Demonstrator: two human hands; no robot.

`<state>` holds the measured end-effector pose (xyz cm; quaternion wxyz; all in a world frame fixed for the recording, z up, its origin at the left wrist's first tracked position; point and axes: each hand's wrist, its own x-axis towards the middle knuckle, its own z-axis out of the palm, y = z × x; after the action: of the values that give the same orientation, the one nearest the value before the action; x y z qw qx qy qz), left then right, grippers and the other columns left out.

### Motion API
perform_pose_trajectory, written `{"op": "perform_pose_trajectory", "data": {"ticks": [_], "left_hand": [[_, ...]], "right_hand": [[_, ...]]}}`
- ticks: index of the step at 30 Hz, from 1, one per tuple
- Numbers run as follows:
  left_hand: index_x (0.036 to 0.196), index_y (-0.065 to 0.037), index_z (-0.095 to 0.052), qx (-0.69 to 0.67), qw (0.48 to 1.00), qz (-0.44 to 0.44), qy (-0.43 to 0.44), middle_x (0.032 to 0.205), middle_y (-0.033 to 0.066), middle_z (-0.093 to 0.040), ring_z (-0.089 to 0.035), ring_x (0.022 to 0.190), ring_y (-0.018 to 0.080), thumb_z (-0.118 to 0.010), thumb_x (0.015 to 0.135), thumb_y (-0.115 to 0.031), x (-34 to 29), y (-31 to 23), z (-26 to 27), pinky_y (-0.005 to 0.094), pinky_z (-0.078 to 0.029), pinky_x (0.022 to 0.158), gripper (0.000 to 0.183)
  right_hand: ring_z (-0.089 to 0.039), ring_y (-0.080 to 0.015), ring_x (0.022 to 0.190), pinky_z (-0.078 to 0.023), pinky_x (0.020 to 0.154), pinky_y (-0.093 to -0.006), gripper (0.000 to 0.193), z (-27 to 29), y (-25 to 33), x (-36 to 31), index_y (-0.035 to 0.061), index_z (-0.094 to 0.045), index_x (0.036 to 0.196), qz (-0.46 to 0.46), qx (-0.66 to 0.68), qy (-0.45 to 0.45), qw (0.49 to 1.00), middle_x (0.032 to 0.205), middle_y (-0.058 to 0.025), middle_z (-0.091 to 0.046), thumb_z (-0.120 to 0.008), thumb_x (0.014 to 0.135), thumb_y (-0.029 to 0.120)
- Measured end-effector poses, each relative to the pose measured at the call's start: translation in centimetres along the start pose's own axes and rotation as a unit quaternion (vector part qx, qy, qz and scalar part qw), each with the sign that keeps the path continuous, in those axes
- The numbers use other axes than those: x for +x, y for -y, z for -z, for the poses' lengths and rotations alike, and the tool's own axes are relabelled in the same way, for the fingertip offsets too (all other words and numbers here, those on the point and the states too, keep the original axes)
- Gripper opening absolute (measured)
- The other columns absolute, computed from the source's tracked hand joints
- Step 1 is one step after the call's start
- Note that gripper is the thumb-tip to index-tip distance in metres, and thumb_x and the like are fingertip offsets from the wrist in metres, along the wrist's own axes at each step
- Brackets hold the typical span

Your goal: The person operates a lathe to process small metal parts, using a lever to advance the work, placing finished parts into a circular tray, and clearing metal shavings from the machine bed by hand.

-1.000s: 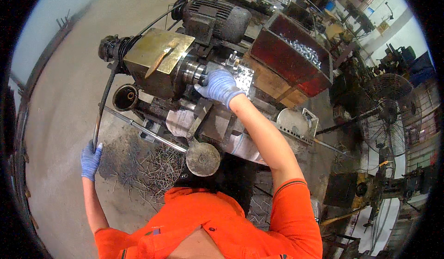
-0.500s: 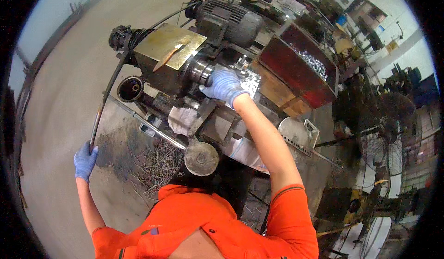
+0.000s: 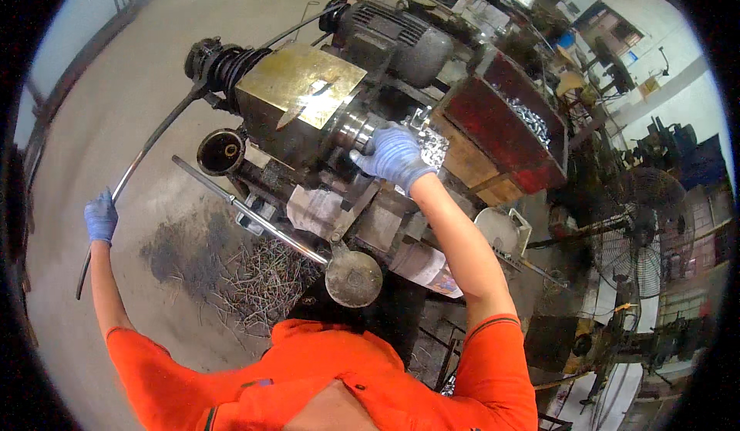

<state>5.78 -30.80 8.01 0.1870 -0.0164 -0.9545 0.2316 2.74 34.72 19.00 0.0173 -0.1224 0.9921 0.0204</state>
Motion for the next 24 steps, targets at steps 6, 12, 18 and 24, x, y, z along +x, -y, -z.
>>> {"op": "perform_pose_trajectory", "data": {"ticks": [6,12,18,24], "left_hand": [[0.1,-0.019,-0.065,-0.063,0.989,0.103,0.083,0.081,0.0116,-0.066,-0.063,0.067,0.0316,-0.059,0.079,-0.025,2.0,-0.8,-0.8,0.0428,-0.05,0.063,0.022],[0.099,-0.001,-0.065,-0.573,0.768,0.268,-0.102,0.077,0.012,-0.064,-0.057,0.065,0.0264,-0.056,0.087,-0.026,-0.6,-18.6,1.0,0.0377,-0.046,0.063,0.029],[0.09,-0.005,-0.067,-0.402,0.882,-0.003,0.244,0.091,0.0208,-0.065,-0.063,0.087,0.0364,-0.062,0.075,-0.047,-3.7,-35.4,-5.5,0.0442,-0.049,0.078,0.045],[0.083,-0.013,-0.066,-0.317,0.909,-0.201,0.179,0.083,0.0115,-0.067,-0.063,0.077,0.0326,-0.057,0.077,-0.035,1.4,-32.0,-6.6,0.0417,-0.05,0.068,0.025]], "right_hand": [[-0.062,-0.0315,0.079,-0.046,0.081,-0.0407,0.046,1.4,0.4,-0.8,0.0106,-0.072,0.08,-0.02,0.039,0.047,0.998,0.075,-0.0145,-0.065,-0.055,0.076,0.053],[-0.06,-0.0283,0.094,-0.045,0.087,-0.037,0.026,3.8,-1.7,-8.1,0.0069,-0.071,0.082,-0.023,0.12,-0.214,0.969,0.091,-0.0108,-0.067,-0.069,0.074,0.031],[-0.061,-0.0299,0.092,-0.046,0.085,-0.0366,0.026,1.5,-9.5,-20.3,0.0049,-0.07,0.08,-0.153,0.088,-0.258,0.95,0.093,-0.0118,-0.067,-0.071,0.073,0.029],[-0.066,-0.0235,0.077,-0.051,0.072,-0.0324,0.019,-4.8,-16.8,-31.8,0.0002,-0.069,0.084,-0.315,0.16,-0.227,0.908,0.085,-0.0153,-0.068,-0.073,0.073,0.016]]}}
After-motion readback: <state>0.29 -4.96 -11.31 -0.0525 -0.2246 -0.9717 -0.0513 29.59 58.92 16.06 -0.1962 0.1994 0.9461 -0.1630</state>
